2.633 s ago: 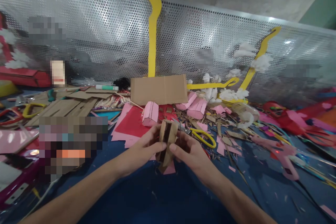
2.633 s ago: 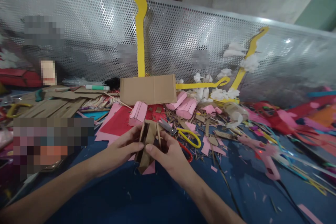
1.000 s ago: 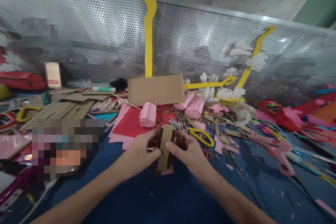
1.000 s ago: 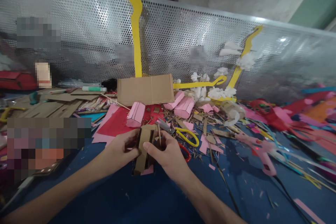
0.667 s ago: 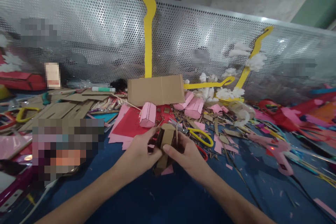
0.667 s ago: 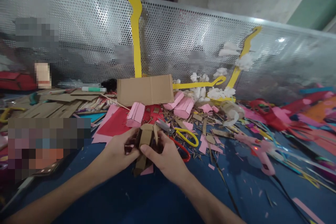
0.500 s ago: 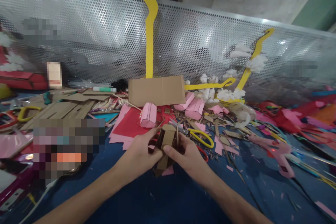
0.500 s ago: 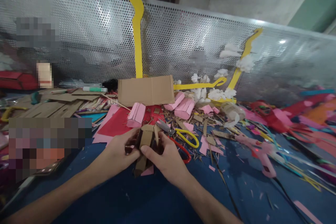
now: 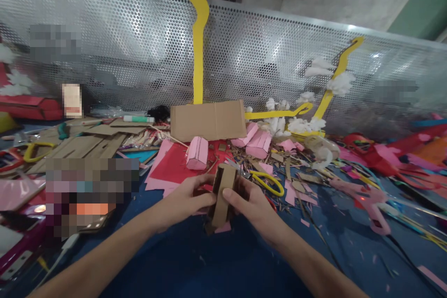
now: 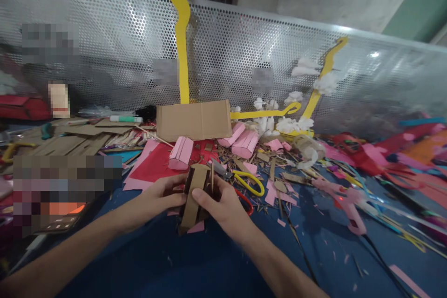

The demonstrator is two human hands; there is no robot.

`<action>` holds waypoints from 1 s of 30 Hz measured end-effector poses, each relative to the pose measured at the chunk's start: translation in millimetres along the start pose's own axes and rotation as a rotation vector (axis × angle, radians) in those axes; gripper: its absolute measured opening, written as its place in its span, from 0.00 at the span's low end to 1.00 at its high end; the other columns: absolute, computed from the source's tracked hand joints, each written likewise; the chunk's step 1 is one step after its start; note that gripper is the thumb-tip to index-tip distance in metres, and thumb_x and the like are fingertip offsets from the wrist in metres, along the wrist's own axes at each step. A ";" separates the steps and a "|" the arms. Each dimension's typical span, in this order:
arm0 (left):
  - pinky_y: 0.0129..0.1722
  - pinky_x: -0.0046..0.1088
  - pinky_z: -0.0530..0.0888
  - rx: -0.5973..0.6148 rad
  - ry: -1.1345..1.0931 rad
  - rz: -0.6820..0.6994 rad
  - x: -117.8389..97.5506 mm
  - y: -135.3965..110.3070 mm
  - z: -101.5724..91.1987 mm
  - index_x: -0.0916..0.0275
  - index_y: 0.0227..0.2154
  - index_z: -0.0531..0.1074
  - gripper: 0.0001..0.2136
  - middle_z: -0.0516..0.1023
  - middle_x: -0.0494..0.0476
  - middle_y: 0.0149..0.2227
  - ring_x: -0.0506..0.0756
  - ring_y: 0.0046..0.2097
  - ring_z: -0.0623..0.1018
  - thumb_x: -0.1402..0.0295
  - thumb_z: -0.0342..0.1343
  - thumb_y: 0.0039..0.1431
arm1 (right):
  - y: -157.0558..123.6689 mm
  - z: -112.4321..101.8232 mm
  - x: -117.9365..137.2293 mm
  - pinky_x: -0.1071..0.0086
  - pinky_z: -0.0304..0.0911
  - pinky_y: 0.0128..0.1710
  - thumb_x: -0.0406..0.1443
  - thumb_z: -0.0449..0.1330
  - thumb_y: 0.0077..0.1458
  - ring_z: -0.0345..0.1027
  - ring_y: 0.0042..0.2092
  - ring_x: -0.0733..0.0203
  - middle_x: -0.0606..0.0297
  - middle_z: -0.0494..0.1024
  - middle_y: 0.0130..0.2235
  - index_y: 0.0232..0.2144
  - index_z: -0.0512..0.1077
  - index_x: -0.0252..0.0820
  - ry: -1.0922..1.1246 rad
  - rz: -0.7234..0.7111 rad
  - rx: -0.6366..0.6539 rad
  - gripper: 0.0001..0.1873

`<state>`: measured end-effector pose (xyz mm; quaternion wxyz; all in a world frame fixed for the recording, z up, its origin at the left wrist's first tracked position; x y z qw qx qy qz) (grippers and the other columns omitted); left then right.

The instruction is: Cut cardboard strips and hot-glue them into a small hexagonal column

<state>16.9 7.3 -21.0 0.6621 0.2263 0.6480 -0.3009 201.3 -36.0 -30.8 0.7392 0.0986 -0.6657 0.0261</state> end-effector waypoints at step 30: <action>0.48 0.43 0.82 -0.015 -0.205 0.048 -3.9 -4.0 2.1 0.57 0.65 0.63 0.27 0.75 0.69 0.61 0.62 0.52 0.82 0.59 0.63 0.68 | -9.3 -2.4 24.3 0.67 0.70 0.27 0.49 0.65 0.64 0.74 0.25 0.60 0.67 0.77 0.25 0.31 0.72 0.45 -0.344 -0.253 -0.266 0.17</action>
Point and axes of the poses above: each hand's wrist, its own y-axis towards the middle knuckle, its own z-axis out of the palm, x = y × z, the point moved 2 cm from there along y, towards the middle knuckle
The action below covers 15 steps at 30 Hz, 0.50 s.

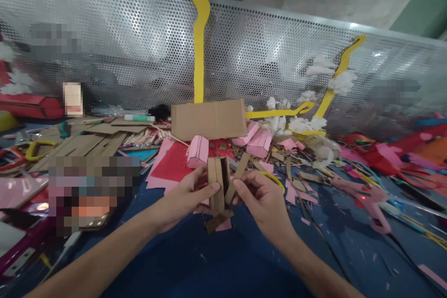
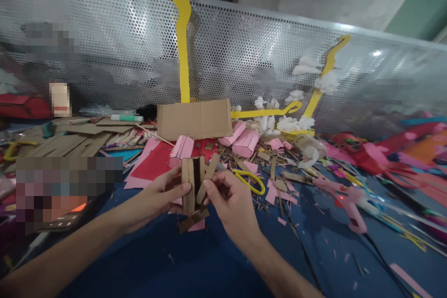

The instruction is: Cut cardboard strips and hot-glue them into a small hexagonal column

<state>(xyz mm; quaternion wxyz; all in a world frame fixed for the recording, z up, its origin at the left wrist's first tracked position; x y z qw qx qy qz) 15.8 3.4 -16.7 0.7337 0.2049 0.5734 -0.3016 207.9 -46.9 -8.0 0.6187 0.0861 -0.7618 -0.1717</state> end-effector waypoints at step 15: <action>0.51 0.48 0.83 0.002 0.037 0.007 0.5 1.8 1.1 0.56 0.63 0.64 0.26 0.72 0.67 0.65 0.64 0.53 0.83 0.58 0.63 0.68 | 1.0 -0.3 -3.1 0.69 0.70 0.28 0.49 0.63 0.65 0.74 0.25 0.62 0.68 0.76 0.24 0.30 0.73 0.43 0.011 0.065 0.077 0.18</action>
Point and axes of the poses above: each hand's wrist, its own y-axis towards the middle knuckle, its own z-axis out of the palm, x = y × z, the point moved 2 cm from there along y, towards the middle knuckle
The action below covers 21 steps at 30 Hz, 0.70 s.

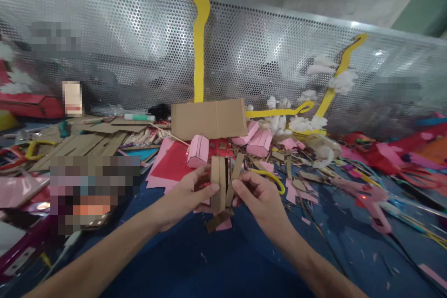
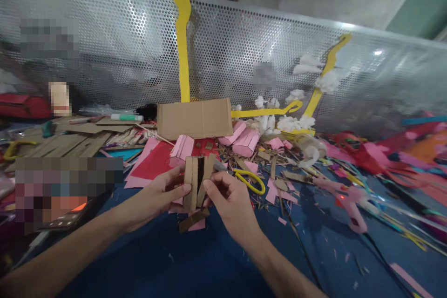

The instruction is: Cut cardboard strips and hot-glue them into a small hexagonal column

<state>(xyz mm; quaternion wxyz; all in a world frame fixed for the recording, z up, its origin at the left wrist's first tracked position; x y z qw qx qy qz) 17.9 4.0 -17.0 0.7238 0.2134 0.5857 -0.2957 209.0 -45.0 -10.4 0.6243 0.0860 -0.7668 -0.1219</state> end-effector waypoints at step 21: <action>0.45 0.41 0.83 -0.039 0.078 0.079 7.9 2.5 0.0 0.51 0.63 0.60 0.24 0.74 0.65 0.64 0.65 0.58 0.80 0.58 0.60 0.69 | 2.5 3.6 -7.3 0.69 0.72 0.30 0.40 0.67 0.59 0.77 0.27 0.60 0.68 0.79 0.26 0.32 0.74 0.43 0.109 0.007 -0.112 0.08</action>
Point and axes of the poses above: each hand's wrist, its own y-axis towards the middle knuckle, its own z-axis out of the palm, x = y × z, the point moved 2 cm from there along y, towards the middle knuckle
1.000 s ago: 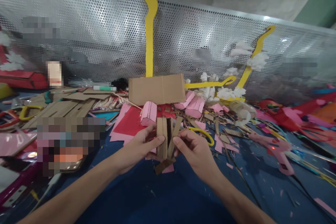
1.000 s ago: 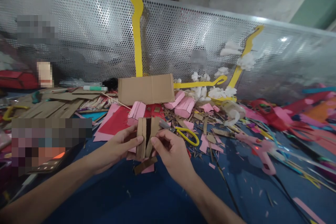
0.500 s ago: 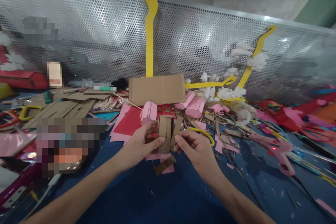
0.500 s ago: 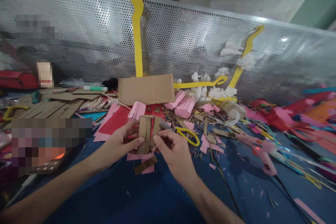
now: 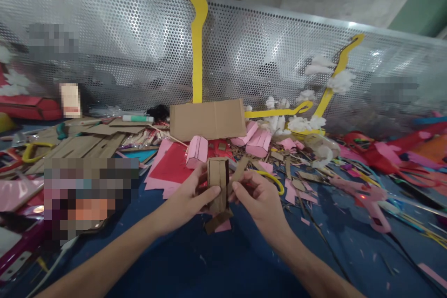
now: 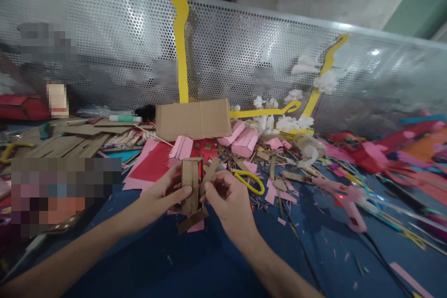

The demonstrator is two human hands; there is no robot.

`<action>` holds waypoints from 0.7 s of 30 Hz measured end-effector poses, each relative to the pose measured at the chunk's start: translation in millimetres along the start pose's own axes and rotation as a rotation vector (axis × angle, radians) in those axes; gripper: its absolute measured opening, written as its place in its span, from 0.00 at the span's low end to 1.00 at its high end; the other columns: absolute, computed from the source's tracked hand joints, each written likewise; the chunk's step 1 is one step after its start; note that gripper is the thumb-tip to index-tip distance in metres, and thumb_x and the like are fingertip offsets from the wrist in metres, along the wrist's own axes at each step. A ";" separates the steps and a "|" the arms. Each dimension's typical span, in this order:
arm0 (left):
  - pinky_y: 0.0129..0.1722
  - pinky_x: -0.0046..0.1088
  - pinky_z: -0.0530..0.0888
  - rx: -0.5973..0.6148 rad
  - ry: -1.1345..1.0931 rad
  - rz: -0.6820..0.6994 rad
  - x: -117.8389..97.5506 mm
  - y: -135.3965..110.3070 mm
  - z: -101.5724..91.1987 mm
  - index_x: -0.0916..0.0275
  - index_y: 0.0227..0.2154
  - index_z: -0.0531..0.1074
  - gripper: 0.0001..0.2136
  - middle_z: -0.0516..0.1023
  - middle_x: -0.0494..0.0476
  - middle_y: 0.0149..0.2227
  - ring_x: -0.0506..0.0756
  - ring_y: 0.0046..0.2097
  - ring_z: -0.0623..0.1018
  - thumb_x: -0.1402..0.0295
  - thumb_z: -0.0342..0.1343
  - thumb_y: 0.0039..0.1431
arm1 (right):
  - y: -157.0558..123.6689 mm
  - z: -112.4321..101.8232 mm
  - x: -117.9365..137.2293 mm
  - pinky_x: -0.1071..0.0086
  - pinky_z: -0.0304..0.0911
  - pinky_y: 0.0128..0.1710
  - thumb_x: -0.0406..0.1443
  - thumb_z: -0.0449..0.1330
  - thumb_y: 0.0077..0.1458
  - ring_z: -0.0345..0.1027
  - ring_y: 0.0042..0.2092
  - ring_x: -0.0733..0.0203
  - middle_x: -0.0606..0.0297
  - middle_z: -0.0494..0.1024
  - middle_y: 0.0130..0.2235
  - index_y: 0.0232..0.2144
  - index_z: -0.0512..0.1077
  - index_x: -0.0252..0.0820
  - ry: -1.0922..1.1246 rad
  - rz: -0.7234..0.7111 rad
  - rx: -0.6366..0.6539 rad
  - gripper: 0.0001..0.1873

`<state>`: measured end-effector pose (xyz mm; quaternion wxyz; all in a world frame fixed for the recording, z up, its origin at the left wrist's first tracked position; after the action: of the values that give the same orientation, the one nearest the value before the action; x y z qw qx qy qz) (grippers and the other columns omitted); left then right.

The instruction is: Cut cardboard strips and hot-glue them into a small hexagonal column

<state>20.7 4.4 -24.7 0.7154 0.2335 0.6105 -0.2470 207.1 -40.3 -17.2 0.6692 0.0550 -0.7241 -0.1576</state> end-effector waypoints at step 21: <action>0.58 0.44 0.75 0.006 -0.015 0.041 4.6 -0.2 -1.7 0.52 0.67 0.59 0.29 0.75 0.63 0.62 0.63 0.60 0.77 0.56 0.62 0.68 | -7.8 6.8 7.0 0.63 0.75 0.36 0.46 0.64 0.64 0.76 0.31 0.57 0.63 0.78 0.29 0.33 0.82 0.40 0.046 0.037 0.234 0.16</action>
<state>19.9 5.0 -29.5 0.7243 0.2463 0.5993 -0.2357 198.7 -48.7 -13.2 0.6774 0.1231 -0.7229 -0.0582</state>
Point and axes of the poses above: each hand's wrist, its own y-axis towards the middle knuckle, its own z-axis out of the palm, x = y × z, the point moved 2 cm from there along y, towards the middle knuckle
